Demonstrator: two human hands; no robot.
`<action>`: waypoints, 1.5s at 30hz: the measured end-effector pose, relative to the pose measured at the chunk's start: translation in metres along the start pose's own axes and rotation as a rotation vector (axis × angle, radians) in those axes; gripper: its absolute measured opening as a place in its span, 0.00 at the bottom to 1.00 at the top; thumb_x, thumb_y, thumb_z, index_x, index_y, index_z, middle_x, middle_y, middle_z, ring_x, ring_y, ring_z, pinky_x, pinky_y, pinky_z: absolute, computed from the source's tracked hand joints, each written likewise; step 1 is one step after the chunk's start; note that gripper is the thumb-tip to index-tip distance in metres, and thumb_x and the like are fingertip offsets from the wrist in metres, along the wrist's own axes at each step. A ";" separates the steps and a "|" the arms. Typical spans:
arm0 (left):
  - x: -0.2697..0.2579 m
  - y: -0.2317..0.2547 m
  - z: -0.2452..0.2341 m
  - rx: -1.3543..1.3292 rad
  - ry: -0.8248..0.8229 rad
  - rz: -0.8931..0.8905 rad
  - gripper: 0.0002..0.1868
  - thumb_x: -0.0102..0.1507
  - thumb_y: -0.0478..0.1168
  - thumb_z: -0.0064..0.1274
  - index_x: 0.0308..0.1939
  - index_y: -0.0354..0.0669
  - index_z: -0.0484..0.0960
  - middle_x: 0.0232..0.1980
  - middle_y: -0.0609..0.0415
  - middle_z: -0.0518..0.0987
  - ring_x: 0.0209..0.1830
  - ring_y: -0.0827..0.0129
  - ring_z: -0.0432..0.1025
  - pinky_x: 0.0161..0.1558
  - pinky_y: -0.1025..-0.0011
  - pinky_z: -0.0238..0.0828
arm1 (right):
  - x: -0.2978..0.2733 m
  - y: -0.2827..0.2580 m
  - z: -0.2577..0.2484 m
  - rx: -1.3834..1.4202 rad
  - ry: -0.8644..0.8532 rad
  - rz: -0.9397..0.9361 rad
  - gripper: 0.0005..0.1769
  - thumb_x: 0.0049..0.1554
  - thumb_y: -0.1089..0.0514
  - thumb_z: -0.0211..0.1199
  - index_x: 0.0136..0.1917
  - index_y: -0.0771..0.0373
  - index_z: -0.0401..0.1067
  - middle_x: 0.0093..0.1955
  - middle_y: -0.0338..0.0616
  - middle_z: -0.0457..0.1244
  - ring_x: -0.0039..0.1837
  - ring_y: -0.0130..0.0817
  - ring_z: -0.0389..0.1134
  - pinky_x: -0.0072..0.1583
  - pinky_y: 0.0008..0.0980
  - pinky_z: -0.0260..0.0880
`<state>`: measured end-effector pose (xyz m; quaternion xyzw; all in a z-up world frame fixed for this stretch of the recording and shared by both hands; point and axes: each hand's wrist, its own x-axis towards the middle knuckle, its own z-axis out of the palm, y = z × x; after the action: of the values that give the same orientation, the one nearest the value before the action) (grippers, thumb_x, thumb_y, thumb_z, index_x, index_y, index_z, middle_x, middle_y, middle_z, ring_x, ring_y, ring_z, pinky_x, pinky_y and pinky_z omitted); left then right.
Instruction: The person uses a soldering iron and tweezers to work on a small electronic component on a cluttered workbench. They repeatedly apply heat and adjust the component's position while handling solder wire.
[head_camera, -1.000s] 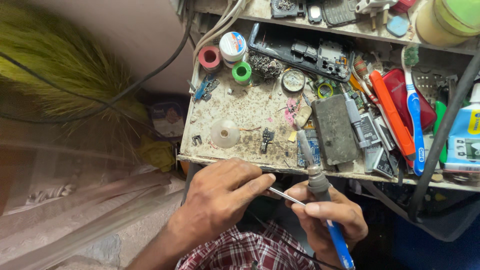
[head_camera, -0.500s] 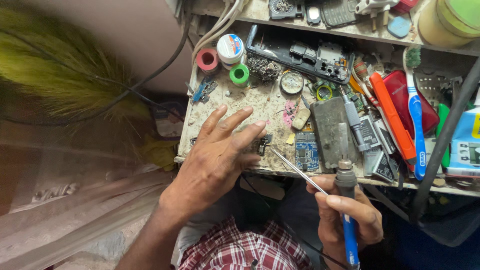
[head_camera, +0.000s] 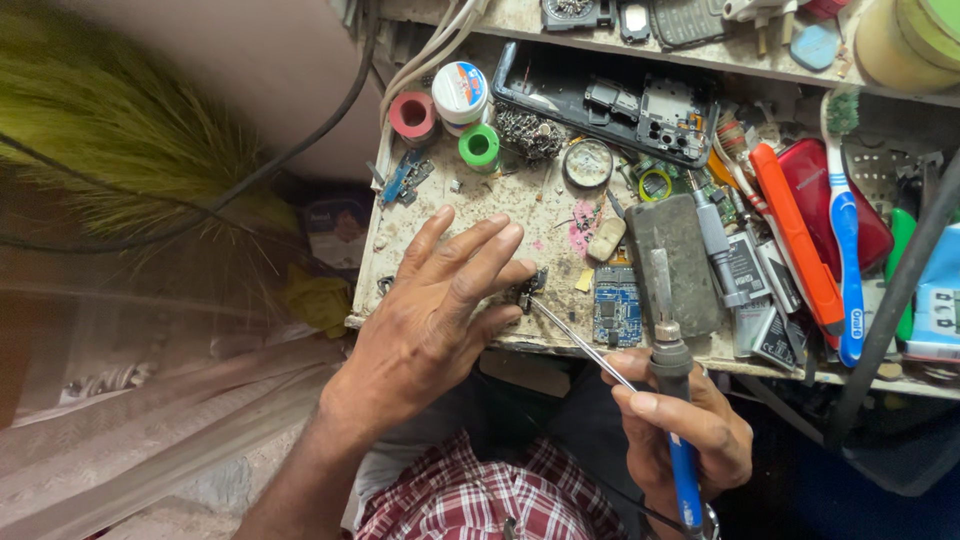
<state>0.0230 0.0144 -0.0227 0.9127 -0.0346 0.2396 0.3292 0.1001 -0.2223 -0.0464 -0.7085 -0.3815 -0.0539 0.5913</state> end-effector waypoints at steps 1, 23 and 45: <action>0.000 0.000 0.000 0.000 -0.003 -0.003 0.40 0.67 0.36 0.60 0.77 0.45 0.52 0.62 0.57 0.81 0.76 0.57 0.67 0.81 0.46 0.50 | 0.001 0.000 0.000 0.001 -0.002 -0.006 0.12 0.62 0.65 0.65 0.57 0.58 0.67 0.53 0.56 0.70 0.50 0.40 0.77 0.53 0.33 0.81; -0.003 -0.003 -0.001 -0.033 0.029 0.015 0.45 0.67 0.36 0.61 0.79 0.46 0.47 0.61 0.56 0.82 0.70 0.58 0.71 0.82 0.46 0.50 | -0.002 0.001 0.005 -0.069 0.029 -0.104 0.12 0.61 0.64 0.67 0.56 0.57 0.67 0.54 0.52 0.70 0.52 0.42 0.76 0.56 0.35 0.78; -0.004 -0.004 0.002 -0.017 0.022 -0.005 0.50 0.65 0.37 0.63 0.80 0.47 0.43 0.59 0.59 0.83 0.69 0.58 0.72 0.83 0.47 0.45 | -0.005 -0.002 0.003 -0.117 0.001 -0.130 0.13 0.60 0.63 0.68 0.55 0.55 0.68 0.54 0.50 0.70 0.55 0.42 0.75 0.55 0.34 0.78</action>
<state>0.0214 0.0162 -0.0277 0.9072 -0.0307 0.2484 0.3380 0.0947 -0.2214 -0.0486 -0.7154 -0.4227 -0.1148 0.5444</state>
